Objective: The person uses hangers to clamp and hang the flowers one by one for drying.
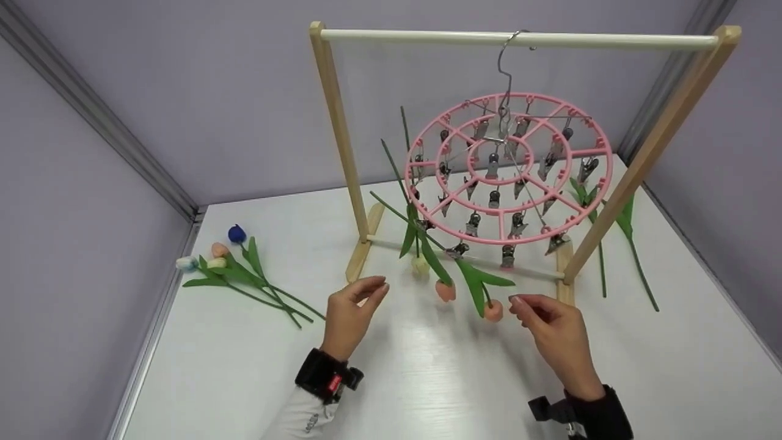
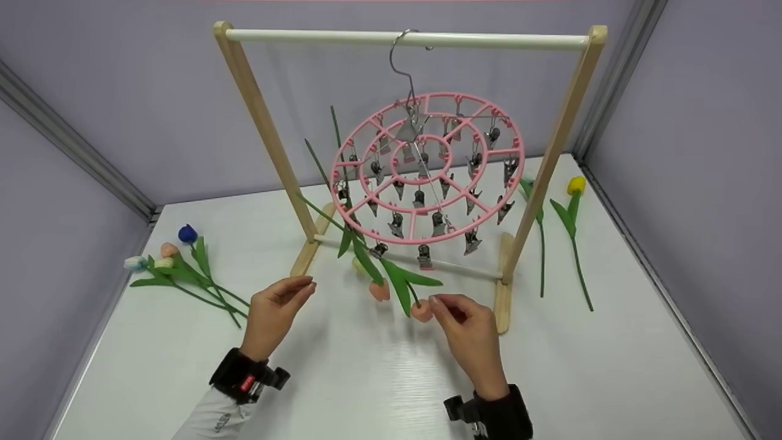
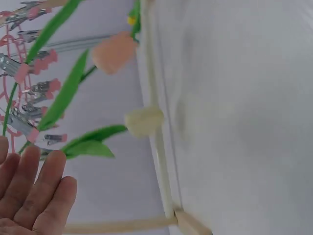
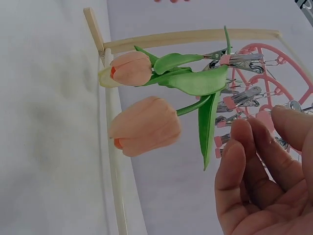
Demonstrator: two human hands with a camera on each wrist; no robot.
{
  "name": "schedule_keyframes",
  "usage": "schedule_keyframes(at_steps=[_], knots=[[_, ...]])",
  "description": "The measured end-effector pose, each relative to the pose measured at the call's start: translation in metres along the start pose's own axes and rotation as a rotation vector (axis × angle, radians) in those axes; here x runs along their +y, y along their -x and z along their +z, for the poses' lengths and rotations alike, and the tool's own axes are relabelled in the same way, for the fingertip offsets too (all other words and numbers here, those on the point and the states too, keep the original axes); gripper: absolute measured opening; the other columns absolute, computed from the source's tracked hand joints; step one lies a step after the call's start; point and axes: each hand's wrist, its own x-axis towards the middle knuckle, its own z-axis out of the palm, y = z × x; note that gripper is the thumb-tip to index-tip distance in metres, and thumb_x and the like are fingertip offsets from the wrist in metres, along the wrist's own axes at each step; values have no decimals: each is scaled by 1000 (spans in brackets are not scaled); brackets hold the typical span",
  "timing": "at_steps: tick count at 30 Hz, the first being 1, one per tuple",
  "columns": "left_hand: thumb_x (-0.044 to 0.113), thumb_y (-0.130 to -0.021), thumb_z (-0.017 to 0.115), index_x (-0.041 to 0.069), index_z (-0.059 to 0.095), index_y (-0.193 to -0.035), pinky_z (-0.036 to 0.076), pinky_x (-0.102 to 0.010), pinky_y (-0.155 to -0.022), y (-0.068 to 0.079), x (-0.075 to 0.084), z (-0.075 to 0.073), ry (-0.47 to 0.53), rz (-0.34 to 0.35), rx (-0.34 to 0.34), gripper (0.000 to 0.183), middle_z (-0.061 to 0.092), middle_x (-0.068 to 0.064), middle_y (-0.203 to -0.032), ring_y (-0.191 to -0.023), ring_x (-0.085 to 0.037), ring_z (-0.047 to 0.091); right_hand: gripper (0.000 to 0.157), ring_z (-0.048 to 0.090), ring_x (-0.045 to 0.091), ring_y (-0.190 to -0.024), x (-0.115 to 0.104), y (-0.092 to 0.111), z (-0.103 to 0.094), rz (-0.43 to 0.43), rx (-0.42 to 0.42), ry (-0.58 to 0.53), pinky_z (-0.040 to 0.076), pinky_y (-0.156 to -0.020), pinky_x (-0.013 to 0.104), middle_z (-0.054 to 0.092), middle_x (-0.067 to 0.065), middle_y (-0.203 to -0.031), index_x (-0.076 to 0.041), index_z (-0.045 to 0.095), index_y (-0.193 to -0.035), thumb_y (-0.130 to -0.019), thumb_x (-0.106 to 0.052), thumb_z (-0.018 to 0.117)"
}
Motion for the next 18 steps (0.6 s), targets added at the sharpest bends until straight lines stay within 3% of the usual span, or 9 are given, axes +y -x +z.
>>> schedule_keyframes(at_steps=[4, 8, 18], knots=[[20, -90, 75, 11, 77, -101, 58, -31, -76, 13, -18, -31, -234, 82, -59, 14, 74, 3, -95, -88, -12, 70, 18, 65, 19, -73, 5, 5, 1, -2, -5, 36, 54, -63, 24, 73, 3, -85, -7, 77, -100, -94, -23, 71], [17, -89, 76, 11, 77, -101, 57, -34, -75, 25, -33, -62, -389, 71, -103, 13, 74, 2, -95, -87, -13, 68, 12, 66, 23, -74, 12, 12, 4, -1, -23, 77, 54, -61, 23, 72, 1, -84, -8, 77, -99, -94, -17, 71], [7, -89, 75, 5, 75, -105, 55, -39, -78, 36, -68, -123, -563, 11, -66, 16, 73, -5, -100, -91, -21, 68, 9, 68, 26, -77, 36, 24, 4, 0, -25, 149, 53, -60, 21, 73, 1, -84, -6, 77, -100, -93, -9, 71]])
